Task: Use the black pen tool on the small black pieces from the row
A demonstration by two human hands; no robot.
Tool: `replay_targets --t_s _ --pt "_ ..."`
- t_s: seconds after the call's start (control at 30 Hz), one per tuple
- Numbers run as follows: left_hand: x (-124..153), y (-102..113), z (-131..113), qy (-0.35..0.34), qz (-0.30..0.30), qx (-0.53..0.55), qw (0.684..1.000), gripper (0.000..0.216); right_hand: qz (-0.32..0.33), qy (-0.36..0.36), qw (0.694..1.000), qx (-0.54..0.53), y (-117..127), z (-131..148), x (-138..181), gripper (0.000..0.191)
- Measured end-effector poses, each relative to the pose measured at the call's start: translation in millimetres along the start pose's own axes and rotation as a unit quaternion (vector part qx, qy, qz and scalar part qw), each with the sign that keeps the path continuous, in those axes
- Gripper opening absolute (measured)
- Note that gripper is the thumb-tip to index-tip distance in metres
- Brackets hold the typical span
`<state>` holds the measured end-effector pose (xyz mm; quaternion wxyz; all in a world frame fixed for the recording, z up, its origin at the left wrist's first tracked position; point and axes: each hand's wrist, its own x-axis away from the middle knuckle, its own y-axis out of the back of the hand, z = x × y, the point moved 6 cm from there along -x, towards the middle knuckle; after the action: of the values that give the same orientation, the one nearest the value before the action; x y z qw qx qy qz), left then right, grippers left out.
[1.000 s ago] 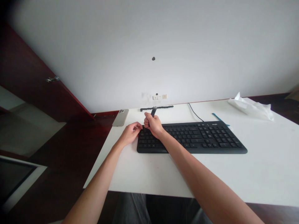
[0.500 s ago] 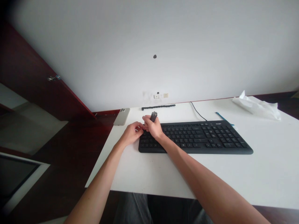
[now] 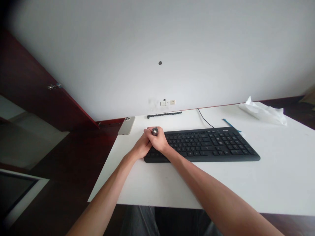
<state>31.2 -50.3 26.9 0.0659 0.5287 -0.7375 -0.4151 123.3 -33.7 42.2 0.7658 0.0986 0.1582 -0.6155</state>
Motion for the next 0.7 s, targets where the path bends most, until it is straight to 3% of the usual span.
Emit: replay_targets --t_s 0.43,0.7 --pt "0.9 -6.0 10.3 0.022 0.053 -0.048 0.997 0.038 -0.032 0.018 0.999 -0.024 5.7 3.5 1.8 0.042" --pt "1.8 -0.9 8.6 0.043 -0.006 -0.005 0.999 0.038 0.001 0.020 1.000 0.010 3.2 5.1 1.4 0.042"
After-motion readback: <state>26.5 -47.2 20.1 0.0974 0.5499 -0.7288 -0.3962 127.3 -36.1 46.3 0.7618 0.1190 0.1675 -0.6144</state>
